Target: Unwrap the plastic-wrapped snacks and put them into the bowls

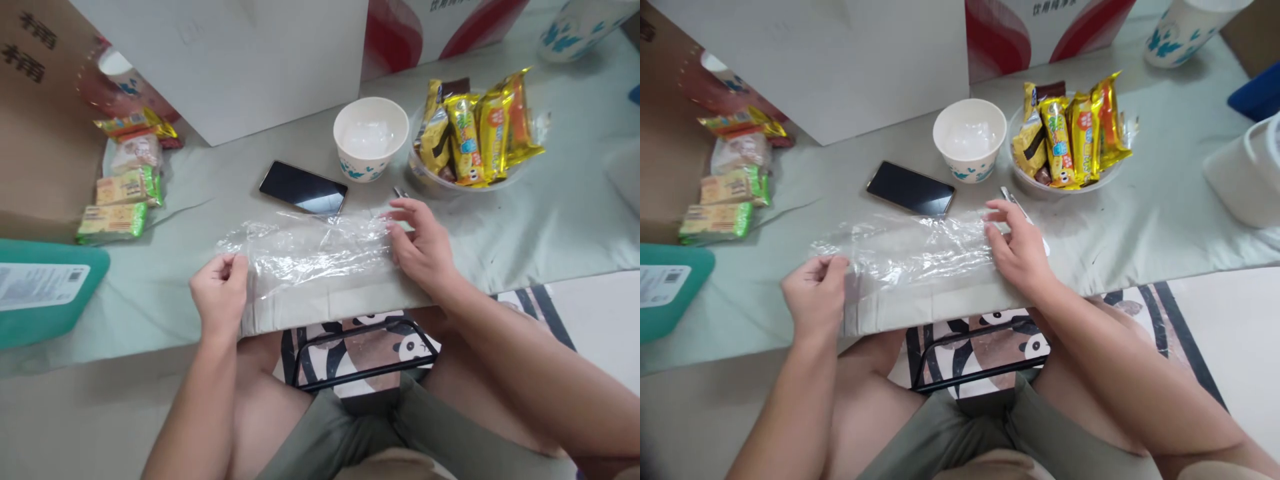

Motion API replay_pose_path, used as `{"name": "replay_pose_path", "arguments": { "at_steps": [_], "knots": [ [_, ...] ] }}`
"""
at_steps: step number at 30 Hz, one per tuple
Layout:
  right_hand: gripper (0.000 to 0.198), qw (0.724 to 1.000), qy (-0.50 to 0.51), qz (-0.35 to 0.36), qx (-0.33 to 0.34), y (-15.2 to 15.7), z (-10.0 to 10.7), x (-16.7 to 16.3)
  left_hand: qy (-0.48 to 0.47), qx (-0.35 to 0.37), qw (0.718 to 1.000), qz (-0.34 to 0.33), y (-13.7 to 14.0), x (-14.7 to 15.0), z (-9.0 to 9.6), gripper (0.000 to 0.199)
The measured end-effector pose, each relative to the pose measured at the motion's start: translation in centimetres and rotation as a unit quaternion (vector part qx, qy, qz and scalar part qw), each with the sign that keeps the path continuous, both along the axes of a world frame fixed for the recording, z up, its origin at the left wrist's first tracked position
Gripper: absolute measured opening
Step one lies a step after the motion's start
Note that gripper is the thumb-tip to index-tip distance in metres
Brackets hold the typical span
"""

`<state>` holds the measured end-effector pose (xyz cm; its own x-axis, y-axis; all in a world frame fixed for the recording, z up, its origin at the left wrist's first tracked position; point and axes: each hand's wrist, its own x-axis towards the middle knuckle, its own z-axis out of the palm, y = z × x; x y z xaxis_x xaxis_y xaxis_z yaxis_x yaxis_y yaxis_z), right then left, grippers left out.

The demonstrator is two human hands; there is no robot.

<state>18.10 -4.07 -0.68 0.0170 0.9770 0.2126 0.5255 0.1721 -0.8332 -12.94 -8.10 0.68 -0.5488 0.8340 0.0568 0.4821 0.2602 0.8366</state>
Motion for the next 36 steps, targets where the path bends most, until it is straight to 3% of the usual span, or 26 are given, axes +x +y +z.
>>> {"name": "replay_pose_path", "arguments": {
  "at_steps": [3,6,9,12,14,16,20,23,26,29,31,33,35,36],
  "knots": [
    [0.037,0.983,-0.043,-0.018,0.178,-1.0,0.8,-0.2,0.062,-0.036,0.997,0.001,0.0,0.0,0.4,0.021],
    [0.048,0.94,-0.087,0.11,0.312,-3.2,1.3,-1.2,0.096,-0.061,0.994,-0.004,0.1,0.2,0.6,0.026],
    [0.044,0.913,-0.194,0.261,0.247,-4.9,0.9,-2.8,0.156,-0.107,0.982,0.006,0.4,0.1,0.4,0.025],
    [0.044,0.898,-0.296,0.299,0.131,-5.1,0.5,-3.5,0.255,-0.131,0.957,0.037,0.9,-0.3,-0.1,0.042],
    [0.051,0.899,-0.312,0.294,0.092,-4.9,0.4,-3.3,0.312,-0.059,0.948,0.027,1.1,-0.5,-0.6,0.055],
    [0.057,0.902,-0.306,0.289,0.1,-4.8,0.4,-3.0,0.324,0.039,0.945,-0.015,1.1,-0.7,-0.9,0.05],
    [0.062,0.888,-0.279,0.333,0.152,-5.3,0.3,-3.8,0.21,0.128,0.968,-0.059,1.0,-1.7,-0.7,0.02],
    [0.065,0.873,-0.275,0.373,0.154,-5.9,-0.2,-5.6,0.094,0.161,0.982,0.009,1.4,-3.0,-0.5,0.011],
    [0.053,0.869,-0.275,0.372,0.173,-6.5,-0.8,-6.7,0.0,0.19,0.98,0.063,2.0,-3.9,-0.9,0.008],
    [0.03,0.871,-0.257,0.377,0.184,-6.9,-1.0,-6.4,-0.021,0.188,0.981,0.039,2.0,-3.5,-1.3,0.004],
    [0.025,0.869,-0.192,0.424,0.166,-7.0,-0.5,-5.6,-0.044,0.183,0.982,-0.013,1.8,-2.4,-1.3,0.004],
    [0.021,0.871,-0.036,0.479,0.101,-7.0,0.8,-4.8,-0.115,0.188,0.972,-0.083,1.5,-0.9,-1.1,0.007],
    [0.012,0.855,0.177,0.486,-0.045,-6.6,2.5,-4.2,-0.21,0.172,0.949,-0.161,1.3,0.7,-0.8,0.018],
    [0.009,0.832,0.274,0.462,-0.14,-6.3,3.3,-4.0,-0.251,0.148,0.935,-0.201,1.2,1.5,-0.6,0.025]
  ]
}}
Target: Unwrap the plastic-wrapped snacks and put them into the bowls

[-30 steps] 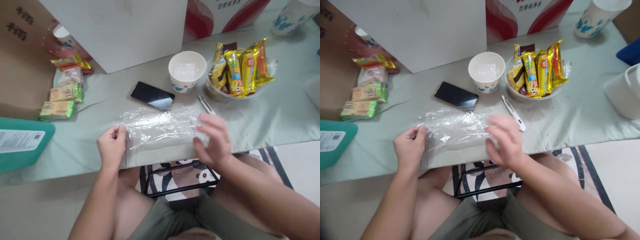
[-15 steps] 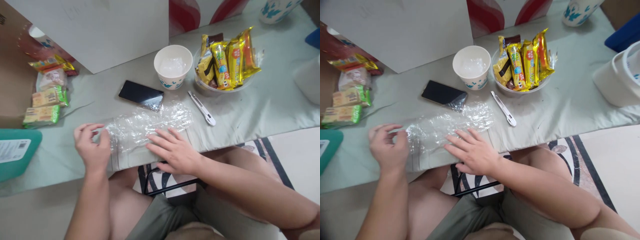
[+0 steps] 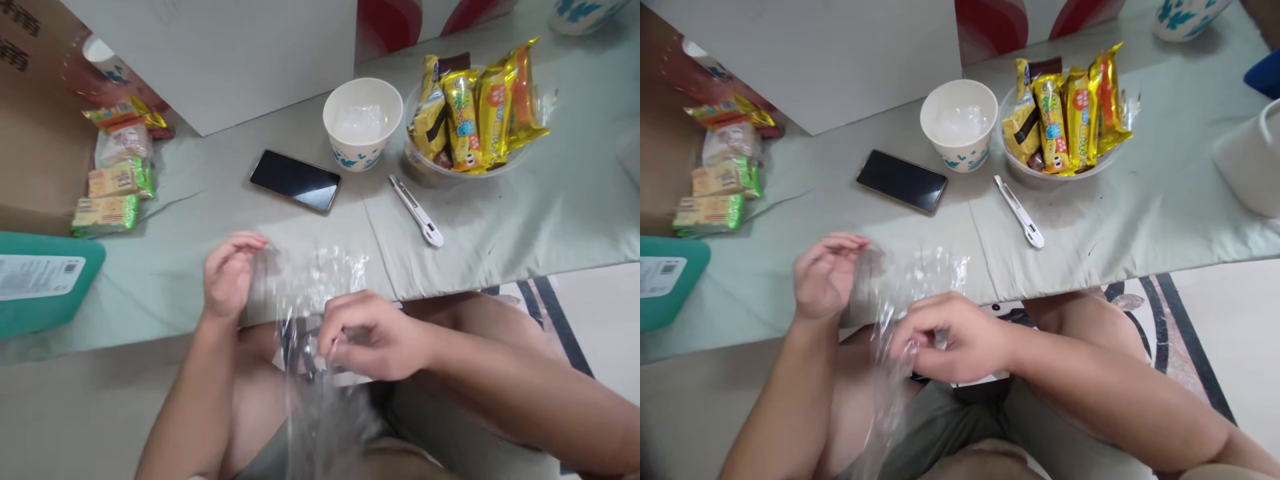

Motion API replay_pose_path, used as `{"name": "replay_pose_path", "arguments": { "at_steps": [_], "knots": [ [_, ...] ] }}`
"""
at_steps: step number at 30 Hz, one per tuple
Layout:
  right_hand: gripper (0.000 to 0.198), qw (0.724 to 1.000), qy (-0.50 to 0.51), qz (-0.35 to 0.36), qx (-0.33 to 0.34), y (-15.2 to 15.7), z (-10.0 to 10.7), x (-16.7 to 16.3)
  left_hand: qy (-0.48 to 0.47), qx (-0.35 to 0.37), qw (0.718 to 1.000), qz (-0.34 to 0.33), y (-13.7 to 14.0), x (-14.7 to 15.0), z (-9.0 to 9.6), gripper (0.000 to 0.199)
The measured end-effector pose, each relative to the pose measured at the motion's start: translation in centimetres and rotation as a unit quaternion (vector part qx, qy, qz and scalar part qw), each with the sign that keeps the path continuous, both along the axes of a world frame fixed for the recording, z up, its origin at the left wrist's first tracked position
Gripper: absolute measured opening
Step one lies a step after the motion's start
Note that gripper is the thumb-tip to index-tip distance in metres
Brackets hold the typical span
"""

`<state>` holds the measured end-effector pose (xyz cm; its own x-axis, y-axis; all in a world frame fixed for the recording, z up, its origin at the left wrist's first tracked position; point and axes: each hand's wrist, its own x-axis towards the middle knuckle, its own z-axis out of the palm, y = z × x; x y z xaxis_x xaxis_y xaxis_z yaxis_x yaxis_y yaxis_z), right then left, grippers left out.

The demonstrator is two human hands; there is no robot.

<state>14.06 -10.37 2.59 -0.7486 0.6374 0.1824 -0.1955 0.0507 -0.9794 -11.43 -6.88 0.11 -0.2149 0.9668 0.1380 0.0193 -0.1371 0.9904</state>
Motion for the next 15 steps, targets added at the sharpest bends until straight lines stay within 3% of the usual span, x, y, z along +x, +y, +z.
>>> {"name": "replay_pose_path", "arguments": {
  "at_steps": [1,3,5,6,8,10,12,13,15],
  "knots": [
    [0.009,0.991,0.025,-0.006,-0.13,0.4,0.7,0.0,-0.025,-0.029,0.998,-0.049,-0.1,0.7,0.2,0.031],
    [0.018,0.943,0.045,-0.056,-0.325,1.5,1.3,-0.5,-0.073,-0.106,0.982,-0.14,-0.2,1.9,0.8,0.045],
    [0.024,0.902,0.024,-0.148,-0.405,2.6,1.1,-1.2,-0.125,-0.186,0.95,-0.216,-0.2,2.9,1.3,0.063],
    [0.024,0.894,-0.001,-0.188,-0.406,3.1,0.7,-1.6,-0.149,-0.215,0.934,-0.243,-0.2,3.3,1.5,0.072],
    [0.02,0.906,-0.067,-0.247,-0.338,3.7,0.0,-1.9,-0.178,-0.248,0.912,-0.276,-0.1,3.8,1.8,0.089],
    [0.013,0.924,-0.137,-0.294,-0.203,3.9,-0.6,-1.8,-0.182,-0.25,0.907,-0.287,0.0,4.2,1.8,0.096],
    [0.008,0.918,-0.187,-0.341,-0.075,4.0,-0.8,-1.3,-0.173,-0.236,0.911,-0.291,0.1,4.3,1.6,0.096],
    [0.008,0.91,-0.204,-0.359,-0.04,4.1,-0.9,-1.1,-0.167,-0.228,0.913,-0.295,0.2,4.3,1.5,0.095],
    [0.01,0.895,-0.221,-0.386,-0.035,4.4,-1.0,-0.9,-0.159,-0.218,0.911,-0.311,0.3,4.4,1.3,0.098]
  ]
}}
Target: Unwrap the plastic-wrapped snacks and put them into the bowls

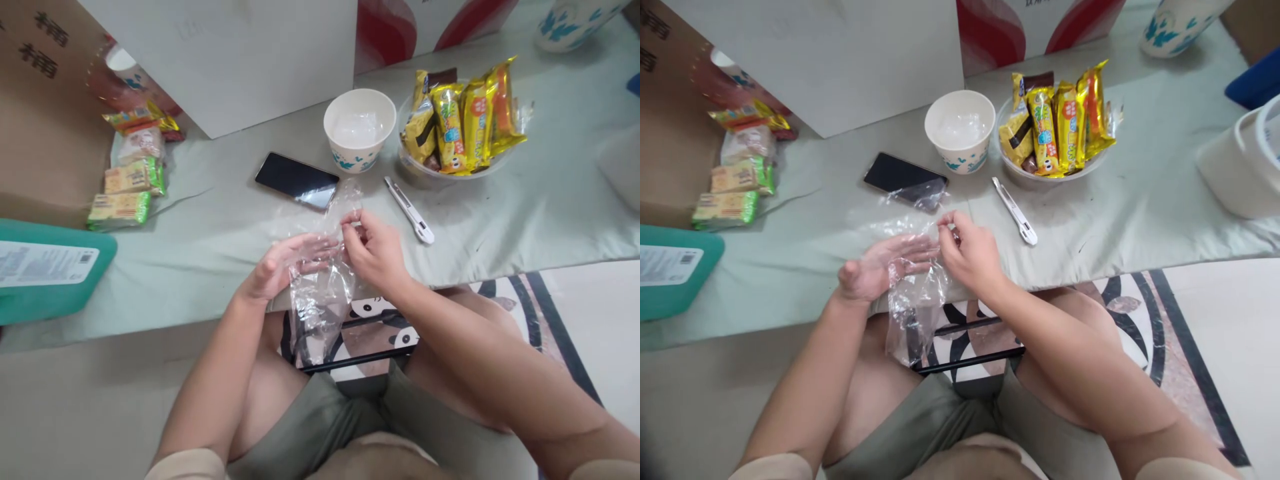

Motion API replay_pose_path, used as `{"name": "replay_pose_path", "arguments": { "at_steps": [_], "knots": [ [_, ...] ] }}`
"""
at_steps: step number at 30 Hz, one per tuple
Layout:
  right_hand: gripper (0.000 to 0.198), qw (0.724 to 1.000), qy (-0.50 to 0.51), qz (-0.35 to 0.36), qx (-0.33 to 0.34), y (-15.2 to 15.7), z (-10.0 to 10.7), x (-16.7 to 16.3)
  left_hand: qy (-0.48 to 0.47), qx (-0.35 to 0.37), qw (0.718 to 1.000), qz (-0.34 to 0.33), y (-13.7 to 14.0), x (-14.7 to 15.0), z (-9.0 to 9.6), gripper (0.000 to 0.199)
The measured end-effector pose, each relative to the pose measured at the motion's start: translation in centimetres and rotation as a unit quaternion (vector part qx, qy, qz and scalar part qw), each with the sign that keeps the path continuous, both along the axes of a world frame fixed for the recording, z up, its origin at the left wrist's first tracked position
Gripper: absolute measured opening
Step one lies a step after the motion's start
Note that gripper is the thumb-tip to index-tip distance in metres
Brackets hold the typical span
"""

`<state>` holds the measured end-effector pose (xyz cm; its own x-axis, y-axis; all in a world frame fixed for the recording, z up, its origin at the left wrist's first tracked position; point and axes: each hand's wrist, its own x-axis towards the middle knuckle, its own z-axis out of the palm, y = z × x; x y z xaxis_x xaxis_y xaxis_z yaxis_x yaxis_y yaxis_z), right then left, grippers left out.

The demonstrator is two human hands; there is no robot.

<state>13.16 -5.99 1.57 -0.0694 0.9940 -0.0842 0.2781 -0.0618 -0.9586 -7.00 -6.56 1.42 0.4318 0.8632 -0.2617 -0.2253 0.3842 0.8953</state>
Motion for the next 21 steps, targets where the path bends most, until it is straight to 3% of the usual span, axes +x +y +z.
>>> {"name": "replay_pose_path", "arguments": {
  "at_steps": [3,7,10,13,15,18,21],
  "knots": [
    [0.013,0.998,0.02,-0.028,-0.045,0.7,-0.2,-0.3,0.009,0.0,1.0,-0.017,0.2,0.3,-0.2,0.098],
    [0.027,0.997,0.063,0.009,-0.048,1.2,-0.5,-0.4,0.137,0.002,0.987,0.081,0.5,0.9,-0.4,0.047],
    [0.042,0.992,0.08,0.089,-0.051,1.3,-0.8,0.2,0.2,0.018,0.966,0.166,0.8,0.8,0.0,0.026],
    [0.033,0.981,0.1,0.144,-0.08,1.6,-1.1,0.7,0.206,0.014,0.956,0.207,0.8,0.1,0.6,0.022],
    [0.028,0.978,0.126,0.135,-0.095,1.8,-1.1,0.8,0.203,0.001,0.959,0.199,0.8,-0.3,0.8,0.024],
    [0.036,0.97,0.175,0.119,-0.117,1.9,-0.9,0.7,0.193,-0.008,0.963,0.188,0.9,-0.4,0.6,0.029],
    [0.033,0.964,0.166,0.166,-0.128,1.9,-0.6,0.5,0.178,-0.003,0.966,0.187,0.8,-0.1,-0.1,0.032]
  ]
}}
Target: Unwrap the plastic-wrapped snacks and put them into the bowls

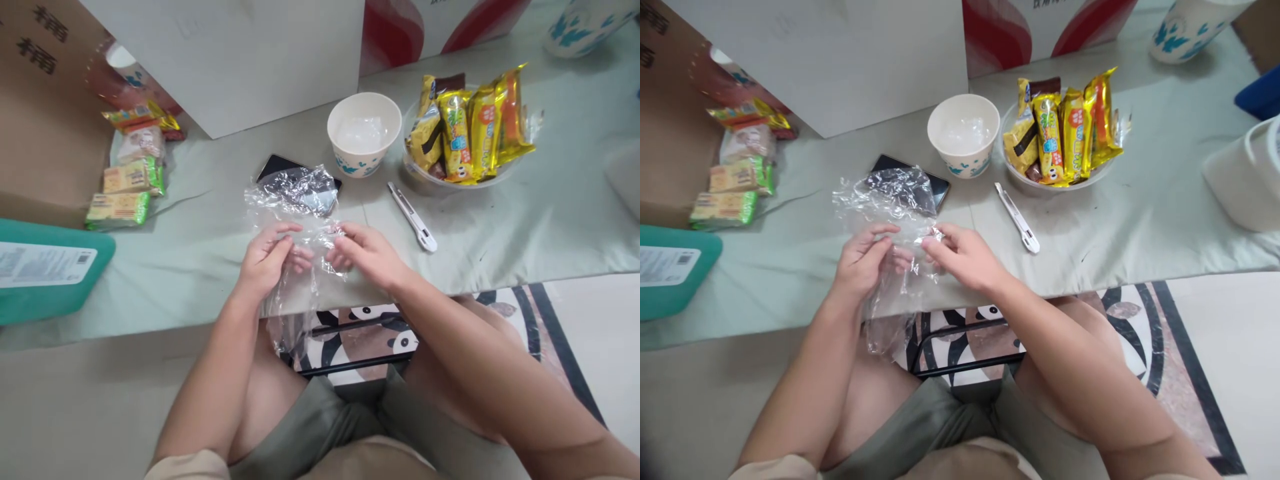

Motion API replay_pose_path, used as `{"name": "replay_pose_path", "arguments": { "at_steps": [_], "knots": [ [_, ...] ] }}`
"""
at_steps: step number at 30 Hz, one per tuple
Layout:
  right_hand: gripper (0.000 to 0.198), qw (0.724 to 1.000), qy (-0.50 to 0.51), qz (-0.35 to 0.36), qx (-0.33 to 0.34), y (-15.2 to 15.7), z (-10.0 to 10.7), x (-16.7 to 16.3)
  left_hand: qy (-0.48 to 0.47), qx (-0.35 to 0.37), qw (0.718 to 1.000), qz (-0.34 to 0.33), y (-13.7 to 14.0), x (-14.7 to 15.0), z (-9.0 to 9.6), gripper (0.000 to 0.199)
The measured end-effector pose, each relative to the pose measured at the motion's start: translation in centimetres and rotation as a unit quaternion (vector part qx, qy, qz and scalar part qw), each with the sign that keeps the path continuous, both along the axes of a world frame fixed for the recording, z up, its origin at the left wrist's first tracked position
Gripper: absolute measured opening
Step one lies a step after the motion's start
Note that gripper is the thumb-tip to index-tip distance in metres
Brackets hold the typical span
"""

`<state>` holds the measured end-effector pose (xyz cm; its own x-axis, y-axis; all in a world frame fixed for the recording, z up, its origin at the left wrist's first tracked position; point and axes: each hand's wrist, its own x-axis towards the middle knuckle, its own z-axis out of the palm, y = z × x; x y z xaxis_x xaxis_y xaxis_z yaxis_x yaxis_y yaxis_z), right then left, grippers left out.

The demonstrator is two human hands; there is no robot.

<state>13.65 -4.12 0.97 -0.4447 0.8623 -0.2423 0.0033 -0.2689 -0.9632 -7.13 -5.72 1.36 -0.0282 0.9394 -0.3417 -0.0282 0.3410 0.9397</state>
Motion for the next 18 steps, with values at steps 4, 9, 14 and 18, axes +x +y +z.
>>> {"name": "replay_pose_path", "arguments": {
  "at_steps": [4,9,14,18],
  "knots": [
    [0.017,0.999,-0.041,0.005,0.016,0.3,0.0,0.1,0.009,0.016,1.0,-0.004,-0.1,-0.1,0.0,0.028],
    [0.017,0.998,0.029,-0.046,0.011,0.6,-0.5,0.6,-0.028,0.032,0.998,0.036,0.0,-0.3,0.9,0.022],
    [0.028,0.998,0.044,-0.051,0.004,0.5,-0.6,0.6,-0.04,0.085,0.991,0.093,0.3,-0.5,0.7,0.014],
    [0.018,0.997,0.01,-0.036,0.063,0.6,-0.7,0.7,-0.053,0.079,0.994,0.054,0.5,-0.6,0.7,0.011]
  ]
}}
